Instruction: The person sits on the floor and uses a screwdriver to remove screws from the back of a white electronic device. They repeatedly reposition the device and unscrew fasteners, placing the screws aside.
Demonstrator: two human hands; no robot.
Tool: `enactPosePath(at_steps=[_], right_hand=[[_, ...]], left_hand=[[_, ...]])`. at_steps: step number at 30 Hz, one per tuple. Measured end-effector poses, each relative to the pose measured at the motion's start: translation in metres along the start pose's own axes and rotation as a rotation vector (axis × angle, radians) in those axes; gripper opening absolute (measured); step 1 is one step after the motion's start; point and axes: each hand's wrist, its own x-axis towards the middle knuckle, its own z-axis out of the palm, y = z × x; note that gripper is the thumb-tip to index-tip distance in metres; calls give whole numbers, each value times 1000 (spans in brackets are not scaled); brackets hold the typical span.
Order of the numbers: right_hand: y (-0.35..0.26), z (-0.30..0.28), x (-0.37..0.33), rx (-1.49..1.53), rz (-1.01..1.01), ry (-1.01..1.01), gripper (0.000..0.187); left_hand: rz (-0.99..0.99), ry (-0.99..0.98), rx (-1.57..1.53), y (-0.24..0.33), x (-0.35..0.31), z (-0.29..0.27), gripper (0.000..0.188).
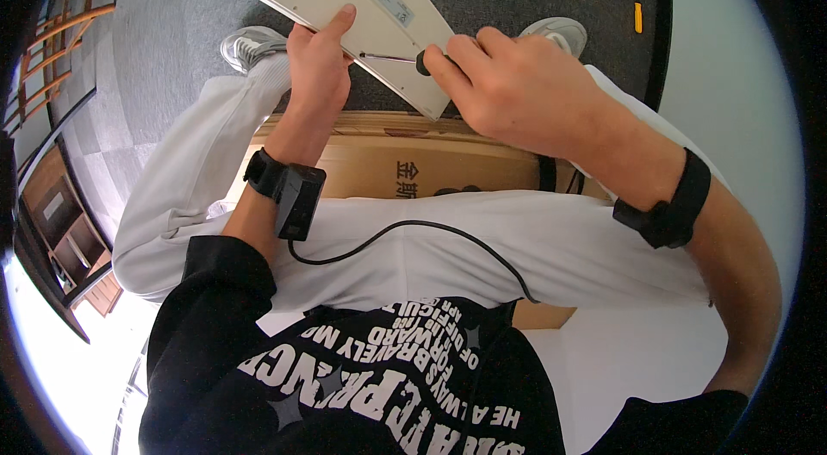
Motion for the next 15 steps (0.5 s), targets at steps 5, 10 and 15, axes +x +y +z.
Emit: enactPosePath(at_steps=[5, 10, 15], right_hand=[[-23, -4, 10, 152, 188, -68, 42], [-32, -6, 18, 423, 425, -147, 38], [-43, -11, 22, 705, 683, -167, 36]], left_hand=[[33, 55, 20, -7, 4, -8, 37], [34, 65, 30, -9, 3, -9, 37], [26, 100, 55, -7, 1, -8, 37]])
